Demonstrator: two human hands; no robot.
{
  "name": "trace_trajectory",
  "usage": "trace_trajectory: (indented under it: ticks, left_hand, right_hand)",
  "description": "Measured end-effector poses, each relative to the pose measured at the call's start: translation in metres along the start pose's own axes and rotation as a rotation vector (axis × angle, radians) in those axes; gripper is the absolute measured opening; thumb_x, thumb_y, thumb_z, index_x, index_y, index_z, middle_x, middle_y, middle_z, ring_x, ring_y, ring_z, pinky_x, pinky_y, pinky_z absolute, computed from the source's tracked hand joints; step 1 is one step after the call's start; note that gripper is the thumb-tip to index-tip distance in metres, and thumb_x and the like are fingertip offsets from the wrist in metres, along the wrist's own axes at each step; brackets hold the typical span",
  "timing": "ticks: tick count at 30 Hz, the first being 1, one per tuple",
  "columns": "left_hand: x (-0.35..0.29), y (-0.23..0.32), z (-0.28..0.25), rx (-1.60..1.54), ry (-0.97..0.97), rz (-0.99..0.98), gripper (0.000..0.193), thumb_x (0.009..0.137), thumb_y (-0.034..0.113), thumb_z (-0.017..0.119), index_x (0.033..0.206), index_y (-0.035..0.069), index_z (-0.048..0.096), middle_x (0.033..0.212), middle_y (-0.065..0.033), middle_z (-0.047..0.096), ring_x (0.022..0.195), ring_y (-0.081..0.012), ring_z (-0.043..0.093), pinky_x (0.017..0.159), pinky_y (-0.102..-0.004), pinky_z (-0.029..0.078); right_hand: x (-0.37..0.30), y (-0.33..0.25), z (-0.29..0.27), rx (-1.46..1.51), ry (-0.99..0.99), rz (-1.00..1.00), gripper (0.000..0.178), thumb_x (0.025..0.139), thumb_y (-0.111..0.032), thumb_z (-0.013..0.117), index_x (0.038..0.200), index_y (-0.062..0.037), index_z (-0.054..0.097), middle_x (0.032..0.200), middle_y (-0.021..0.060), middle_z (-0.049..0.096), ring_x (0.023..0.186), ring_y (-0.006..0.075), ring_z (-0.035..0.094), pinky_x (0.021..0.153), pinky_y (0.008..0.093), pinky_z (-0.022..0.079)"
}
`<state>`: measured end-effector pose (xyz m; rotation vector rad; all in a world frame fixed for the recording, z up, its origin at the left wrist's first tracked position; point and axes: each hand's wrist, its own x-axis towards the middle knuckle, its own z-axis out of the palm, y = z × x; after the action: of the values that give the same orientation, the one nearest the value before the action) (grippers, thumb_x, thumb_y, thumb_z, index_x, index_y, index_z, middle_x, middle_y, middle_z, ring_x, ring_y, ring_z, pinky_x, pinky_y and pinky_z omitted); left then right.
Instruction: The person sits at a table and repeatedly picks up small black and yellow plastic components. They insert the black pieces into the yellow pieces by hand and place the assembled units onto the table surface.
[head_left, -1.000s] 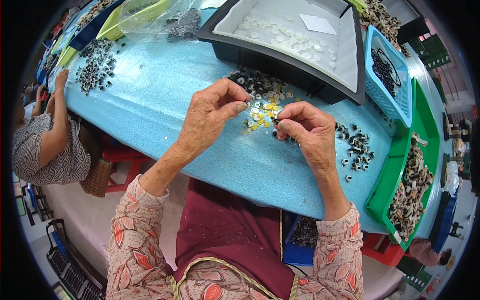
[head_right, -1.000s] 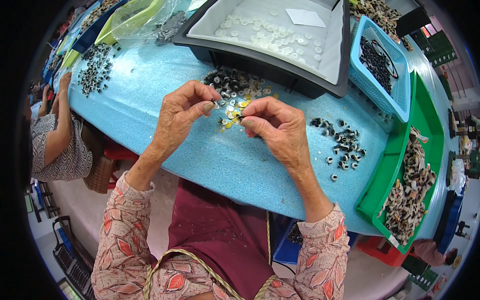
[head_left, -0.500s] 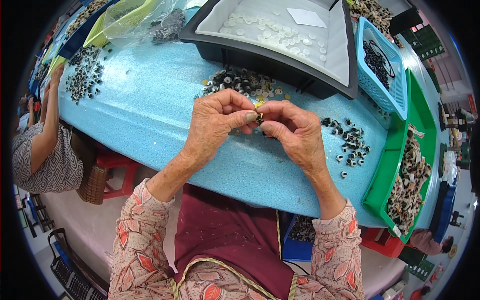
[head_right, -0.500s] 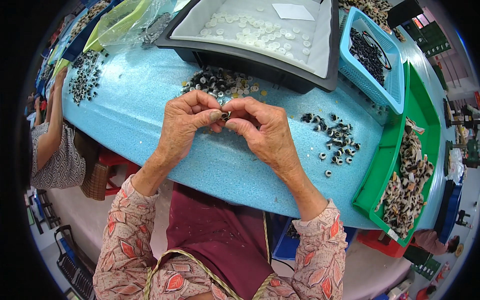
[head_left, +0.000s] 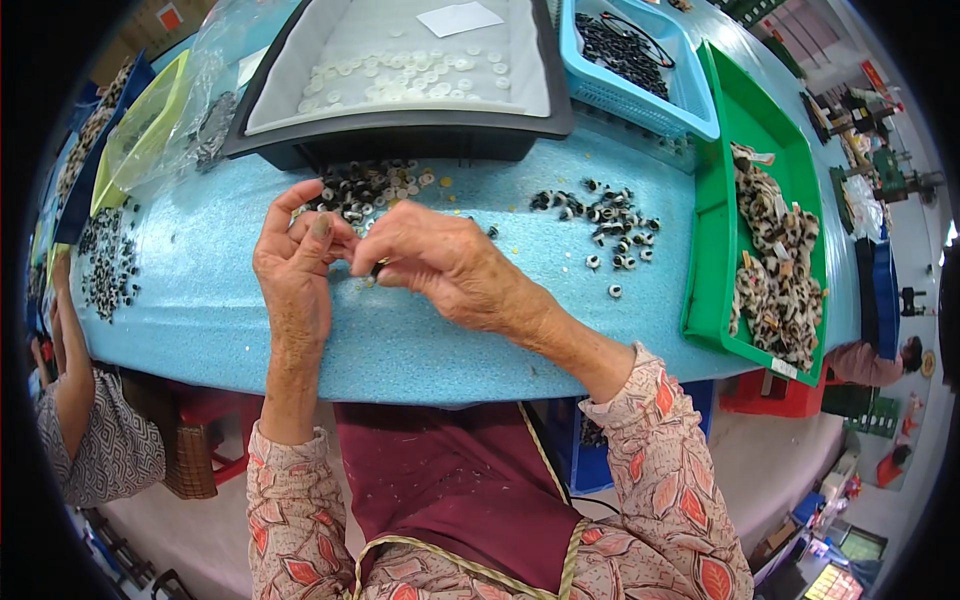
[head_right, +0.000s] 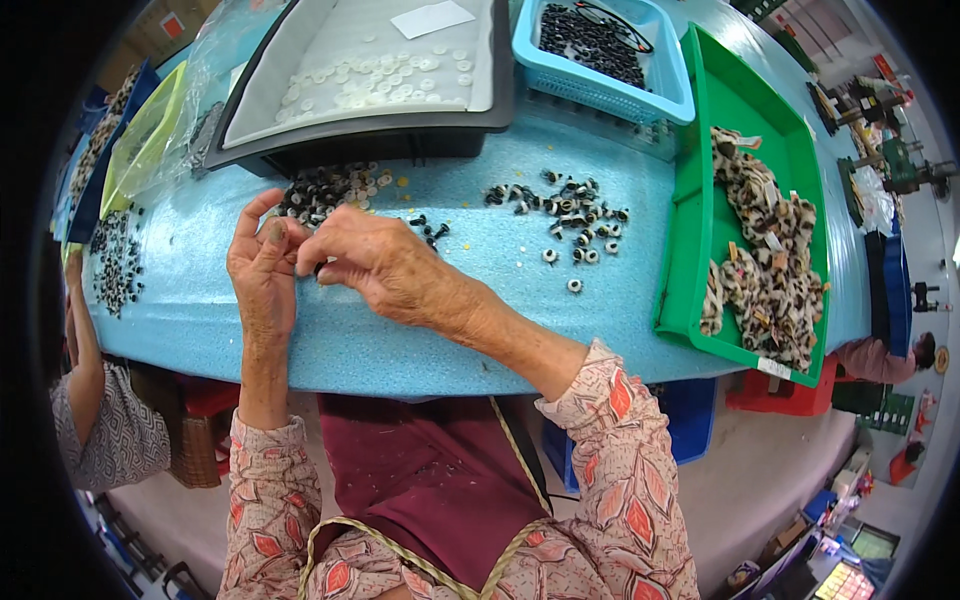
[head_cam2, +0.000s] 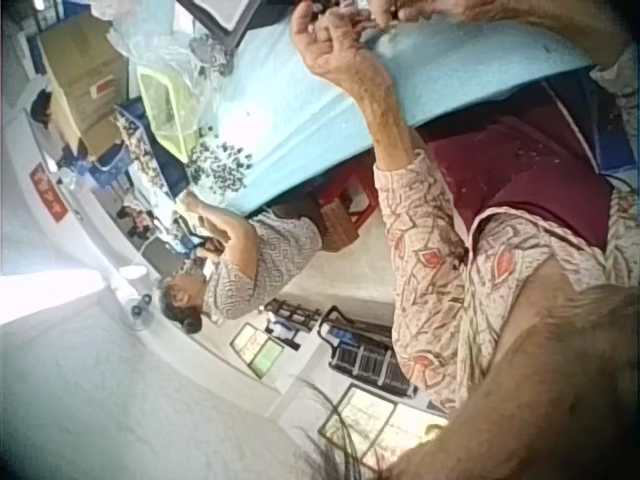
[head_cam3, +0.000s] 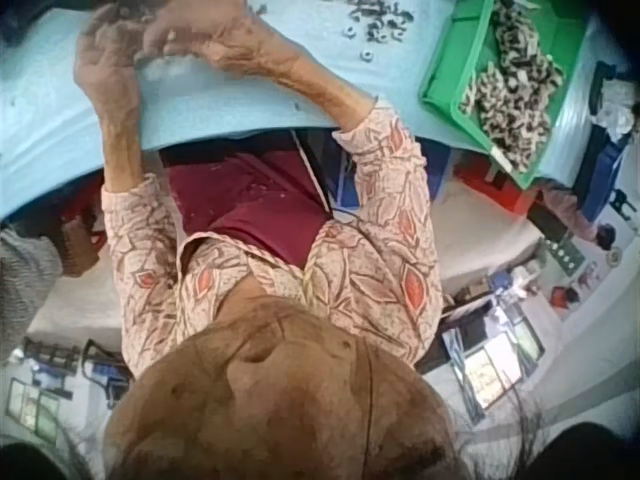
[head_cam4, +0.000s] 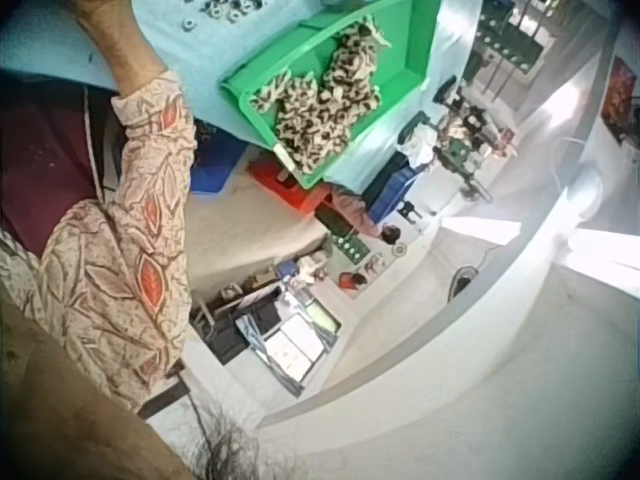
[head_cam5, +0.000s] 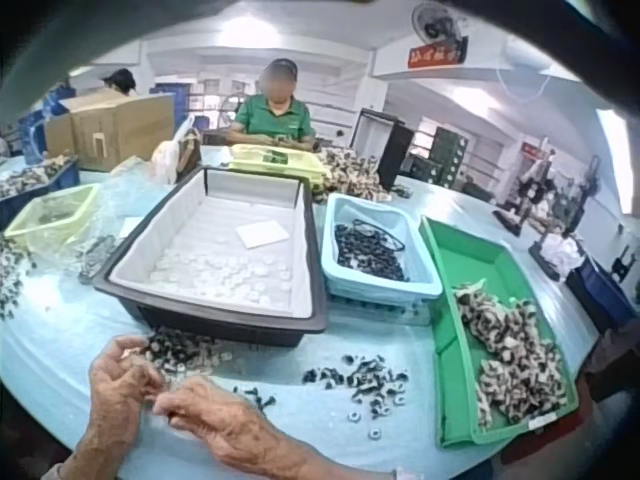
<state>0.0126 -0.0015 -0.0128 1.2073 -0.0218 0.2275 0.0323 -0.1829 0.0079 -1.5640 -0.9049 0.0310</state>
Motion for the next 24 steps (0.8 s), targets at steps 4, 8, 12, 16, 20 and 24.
trace_trajectory:
  ticks: [4, 8, 12, 16, 20, 24]
  left_hand:
    - [0.000, 0.000, -0.001, 0.088, 0.030, 0.033, 0.035, 0.089, 0.009, 0.062, 0.119, -0.003, 0.048, 0.077, -0.0079, 0.064, 0.066, -0.0124, 0.061, 0.060, -0.0248, 0.051]
    - [0.000, 0.002, 0.001, 0.160, 0.046, 0.106, 0.032, 0.088, 0.008, 0.063, 0.116, -0.002, 0.050, 0.073, -0.0068, 0.064, 0.064, -0.0121, 0.060, 0.060, -0.0253, 0.050]
    - [0.000, 0.000, 0.001, 0.222, 0.076, 0.179, 0.029, 0.086, 0.006, 0.065, 0.112, -0.002, 0.054, 0.070, -0.0055, 0.063, 0.063, -0.0111, 0.059, 0.060, -0.0236, 0.049]
    - [-0.005, -0.001, 0.001, 0.350, 0.125, 0.234, 0.027, 0.083, 0.003, 0.069, 0.107, 0.000, 0.057, 0.070, -0.0045, 0.063, 0.062, -0.0092, 0.059, 0.058, -0.0216, 0.048]
    - [-0.007, 0.002, 0.007, 0.449, 0.131, 0.286, 0.023, 0.083, 0.003, 0.069, 0.104, 0.001, 0.059, 0.068, -0.0025, 0.063, 0.061, -0.0068, 0.058, 0.055, -0.0200, 0.046]
    - [-0.006, 0.000, 0.004, 0.490, 0.126, 0.301, 0.021, 0.083, 0.005, 0.069, 0.101, 0.002, 0.060, 0.066, -0.0010, 0.063, 0.061, -0.0055, 0.058, 0.055, -0.0195, 0.046]
  right_hand:
    - [-0.002, -0.009, 0.005, 0.095, -0.167, 0.238, 0.006, 0.090, -0.005, 0.053, 0.096, -0.0038, 0.053, 0.075, 0.0051, 0.062, 0.062, 0.0146, 0.060, 0.058, 0.0282, 0.049]
    - [-0.006, -0.007, 0.011, 0.022, -0.105, 0.164, 0.004, 0.089, -0.005, 0.053, 0.092, -0.0032, 0.053, 0.067, 0.0067, 0.060, 0.059, 0.0143, 0.060, 0.056, 0.0292, 0.048]
    - [-0.004, -0.013, 0.012, -0.075, -0.062, 0.151, 0.005, 0.083, -0.003, 0.056, 0.088, -0.0013, 0.054, 0.061, 0.0097, 0.061, 0.060, 0.0222, 0.065, 0.057, 0.0335, 0.050]
    - [-0.005, -0.012, 0.001, -0.285, -0.018, 0.055, 0.006, 0.086, -0.005, 0.053, 0.088, -0.0022, 0.059, 0.061, 0.0084, 0.061, 0.055, 0.0181, 0.063, 0.054, 0.0312, 0.049]
    - [-0.028, -0.016, -0.065, -0.793, 0.059, 0.267, 0.011, 0.086, -0.012, 0.057, 0.087, -0.0048, 0.065, 0.065, 0.0120, 0.066, 0.058, 0.0230, 0.066, 0.058, 0.0345, 0.053]
    - [-0.051, -0.022, -0.106, -1.109, 0.052, 0.501, 0.016, 0.080, -0.023, 0.069, 0.091, -0.0111, 0.070, 0.076, 0.0132, 0.068, 0.072, 0.0319, 0.066, 0.070, 0.0426, 0.052]
